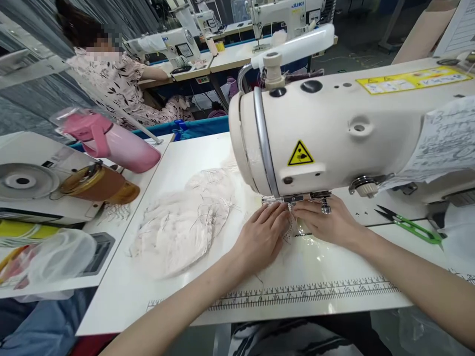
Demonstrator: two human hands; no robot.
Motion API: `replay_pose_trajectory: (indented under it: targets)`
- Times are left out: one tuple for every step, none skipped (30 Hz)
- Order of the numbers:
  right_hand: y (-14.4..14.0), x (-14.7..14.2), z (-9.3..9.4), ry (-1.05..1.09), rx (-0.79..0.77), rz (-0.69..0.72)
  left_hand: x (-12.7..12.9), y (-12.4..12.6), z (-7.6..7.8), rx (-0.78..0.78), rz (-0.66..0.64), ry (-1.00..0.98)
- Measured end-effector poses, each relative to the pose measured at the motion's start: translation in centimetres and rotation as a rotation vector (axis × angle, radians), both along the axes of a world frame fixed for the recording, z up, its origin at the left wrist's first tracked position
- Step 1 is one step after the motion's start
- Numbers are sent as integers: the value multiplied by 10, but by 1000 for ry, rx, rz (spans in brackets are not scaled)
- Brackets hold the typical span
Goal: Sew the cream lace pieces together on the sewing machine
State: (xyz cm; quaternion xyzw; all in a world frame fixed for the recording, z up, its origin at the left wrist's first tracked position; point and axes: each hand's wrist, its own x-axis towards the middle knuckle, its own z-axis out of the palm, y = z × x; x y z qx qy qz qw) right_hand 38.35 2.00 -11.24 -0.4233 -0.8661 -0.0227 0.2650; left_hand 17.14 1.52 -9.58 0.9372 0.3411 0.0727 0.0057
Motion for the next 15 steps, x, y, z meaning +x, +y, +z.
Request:
replay_pose_trajectory:
  targets:
    - [0,0,-1,-3,-14,-2,-1,3,0,-10,-6,-2]
    - [0,0,-2,-22,-1,5,-1,6,0,-13,-11,-8]
    - [0,0,-3,-55,23,14,-2,8,-1,-9,-17,-13]
    - [0,0,-3,-87,42,16,-2,10,-1,1,-22,-17]
    - [-1,0,-3,-119,54,18,-2,10,-2,14,-26,-18]
    - [-1,-1,-3,-149,56,20,-2,10,-4,30,-27,-16]
    - [-2,-2,-2,-172,48,21,-2,10,-5,44,-29,-12]
    - [-2,-2,-1,-187,31,17,-3,10,-6,56,-30,-9]
    - [-3,-3,1,-192,10,6,-3,10,-7,66,-32,-8]
    - [-4,-3,3,-194,-13,-10,-3,9,-8,74,-34,-11]
    - [-4,-4,4,-199,-41,-25,-4,9,-8,78,-37,-17]
    - [-5,-4,6,-205,-64,-37,-4,9,-9,81,-38,-24]
    - [-6,-4,7,-214,-83,-45,-4,8,-9,83,-37,-31]
    - [-6,-4,8,-226,-101,-47,-5,8,-9,83,-31,-36]
    - [-7,-4,8,-239,-117,-44,-5,8,-9,82,-24,-36]
